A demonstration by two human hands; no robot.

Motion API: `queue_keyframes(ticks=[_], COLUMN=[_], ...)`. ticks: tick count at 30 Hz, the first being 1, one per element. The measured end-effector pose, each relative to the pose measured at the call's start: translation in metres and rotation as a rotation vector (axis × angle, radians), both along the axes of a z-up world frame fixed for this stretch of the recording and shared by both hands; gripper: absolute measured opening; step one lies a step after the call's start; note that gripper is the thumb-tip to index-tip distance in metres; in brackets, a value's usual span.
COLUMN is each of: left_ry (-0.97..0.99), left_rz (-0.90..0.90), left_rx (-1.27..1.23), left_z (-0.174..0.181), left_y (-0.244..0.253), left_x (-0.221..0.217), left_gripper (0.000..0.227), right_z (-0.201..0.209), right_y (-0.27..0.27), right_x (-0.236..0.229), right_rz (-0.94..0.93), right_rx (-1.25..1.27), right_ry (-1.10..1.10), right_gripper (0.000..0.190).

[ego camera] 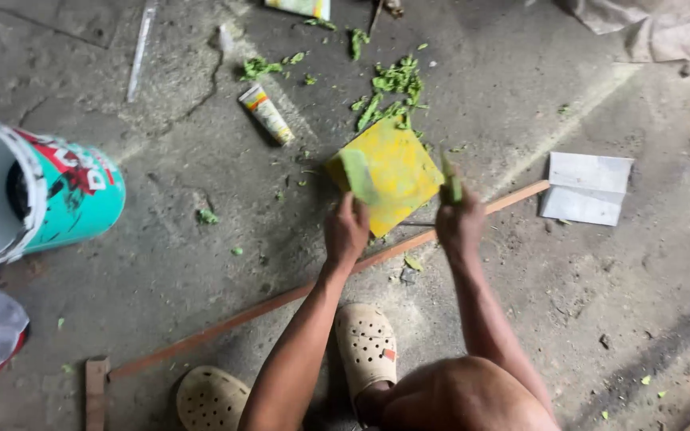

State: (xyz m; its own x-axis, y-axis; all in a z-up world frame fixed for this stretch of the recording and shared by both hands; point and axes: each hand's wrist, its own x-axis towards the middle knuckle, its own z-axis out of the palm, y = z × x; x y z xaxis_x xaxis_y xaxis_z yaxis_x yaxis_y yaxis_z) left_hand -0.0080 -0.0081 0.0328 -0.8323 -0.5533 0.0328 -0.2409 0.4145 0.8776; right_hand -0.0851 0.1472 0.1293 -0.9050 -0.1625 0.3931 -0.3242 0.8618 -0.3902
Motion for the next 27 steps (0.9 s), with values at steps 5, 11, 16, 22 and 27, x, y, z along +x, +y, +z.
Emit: queue_keyframes(ticks=[5, 11, 16, 22, 27], left_ry=[-0.298, -0.094, 0.021, -0.153, -0.403], left_rz=[0.035, 0.165, -0.295, -0.425, -0.601], left_rx=[0.692, 0.065, -0.337, -0.328, -0.438], left_z=[-0.043, 0.017, -0.006, -0.071, 0.001], left_y=[-0.005, -0.01, 0.029, 0.06, 0.027], left_x=[-0.005, 0.012, 0.039, 0.022, 0.018], left_gripper=[0.02, 0.03, 0.028, 0.03, 0.041], right_z=[-0.025, -0.042, -0.049, -0.025, -0.029], right_y=[-0.012, -0.028, -0.037, -0.055, -0.065], right_x=[0.029, 0.031, 0.024, 0.019, 0.01], right_rz=[0.398, 0.588, 0.647, 0.618, 0.668], right_rx=[0.014, 0.303, 0.379, 0.614, 0.63], right_ry=[-0.152, -0.067, -0.175, -0.283, -0.277], right_gripper=[0.069, 0.059, 0.049, 0.045, 0.045])
